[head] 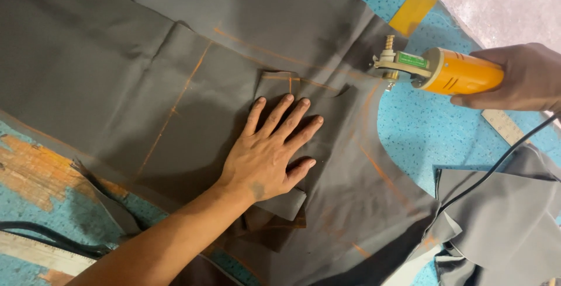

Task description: Using an electric rotary cutter to cut out patterns from a large piece of fabric along marked lines.

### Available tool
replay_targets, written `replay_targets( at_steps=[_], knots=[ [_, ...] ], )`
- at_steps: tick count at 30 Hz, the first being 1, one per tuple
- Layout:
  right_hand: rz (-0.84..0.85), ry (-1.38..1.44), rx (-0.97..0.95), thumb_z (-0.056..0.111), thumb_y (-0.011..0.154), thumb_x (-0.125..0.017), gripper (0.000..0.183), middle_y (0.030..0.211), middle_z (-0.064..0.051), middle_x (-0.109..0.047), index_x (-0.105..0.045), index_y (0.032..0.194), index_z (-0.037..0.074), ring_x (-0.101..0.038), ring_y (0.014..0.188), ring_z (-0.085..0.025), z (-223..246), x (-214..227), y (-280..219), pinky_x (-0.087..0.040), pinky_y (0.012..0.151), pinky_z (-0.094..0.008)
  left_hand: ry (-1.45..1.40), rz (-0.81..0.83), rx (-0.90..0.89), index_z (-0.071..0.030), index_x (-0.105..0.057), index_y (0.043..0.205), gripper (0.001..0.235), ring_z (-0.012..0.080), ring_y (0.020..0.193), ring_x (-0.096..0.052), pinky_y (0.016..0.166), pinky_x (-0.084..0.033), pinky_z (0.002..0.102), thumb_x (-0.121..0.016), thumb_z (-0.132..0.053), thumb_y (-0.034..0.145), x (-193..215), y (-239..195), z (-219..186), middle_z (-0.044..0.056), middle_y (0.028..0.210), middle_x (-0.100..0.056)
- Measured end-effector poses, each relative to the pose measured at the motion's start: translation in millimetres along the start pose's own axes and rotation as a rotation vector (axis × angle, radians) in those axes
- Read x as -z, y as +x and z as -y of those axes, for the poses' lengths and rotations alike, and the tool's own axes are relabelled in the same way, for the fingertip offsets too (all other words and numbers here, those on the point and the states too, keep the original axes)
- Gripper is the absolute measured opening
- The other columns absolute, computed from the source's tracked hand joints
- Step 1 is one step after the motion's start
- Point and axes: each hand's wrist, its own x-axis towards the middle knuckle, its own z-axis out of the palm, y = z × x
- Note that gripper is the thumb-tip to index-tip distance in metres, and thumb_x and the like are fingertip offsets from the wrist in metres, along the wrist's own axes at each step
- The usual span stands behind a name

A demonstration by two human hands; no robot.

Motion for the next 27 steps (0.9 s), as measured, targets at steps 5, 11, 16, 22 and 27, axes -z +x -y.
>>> replay_targets(
  at_steps=[5,11,16,22,27],
  knots=[
    [0.025,0.014,0.031,0.043,0.074,-0.087,0.057,0.09,-0.004,-0.085,-0.077,0.126,0.022,-0.076,0.083,-0.02,13,7,-3,-0.057,0.087,-0.035,-0.009,0.019,0.007,-0.026,-0.03,0.162,0.07,0.0301,0.158,-0.017,0.127,-0.01,0.057,-0.033,-0.06,0.101,-2,-1,0,0.007,0.17,-0.026],
    [0.038,-0.009,0.016,0.043,0.076,-0.087,0.05,0.085,-0.004,-0.083,-0.079,0.121,0.023,-0.074,0.077,-0.02,25,12,-5,-0.055,0.081,-0.034,0.018,0.041,0.004,-0.027,-0.025,0.163,0.071,0.0303,0.158,-0.014,0.127,-0.006,0.057,-0.027,-0.063,0.101,-4,-1,1,0.006,0.171,-0.022],
    [0.01,0.021,0.069,0.04,0.074,-0.086,0.051,0.086,-0.003,-0.084,-0.079,0.122,0.023,-0.073,0.077,-0.019,31,12,-6,-0.054,0.082,-0.033,-0.04,-0.024,0.004,-0.025,-0.036,0.16,0.07,0.031,0.157,-0.022,0.127,-0.012,0.057,-0.037,-0.06,0.1,-2,-1,1,0.008,0.168,-0.031],
    [0.008,0.012,0.066,0.041,0.074,-0.087,0.043,0.079,-0.004,-0.08,-0.081,0.112,0.022,-0.069,0.074,-0.02,43,16,-10,-0.049,0.078,-0.034,-0.024,-0.008,0.001,-0.025,-0.033,0.161,0.07,0.0306,0.157,-0.022,0.127,-0.01,0.058,-0.034,-0.06,0.101,-3,-2,1,0.008,0.168,-0.03],
    [0.005,0.013,0.063,0.038,0.074,-0.087,0.04,0.078,-0.005,-0.079,-0.081,0.111,0.024,-0.069,0.075,-0.02,54,20,-13,-0.048,0.08,-0.035,-0.014,0.008,0.002,-0.026,-0.032,0.161,0.071,0.0307,0.157,-0.02,0.127,-0.01,0.058,-0.032,-0.062,0.101,-4,-1,2,0.008,0.168,-0.03]
  ],
)
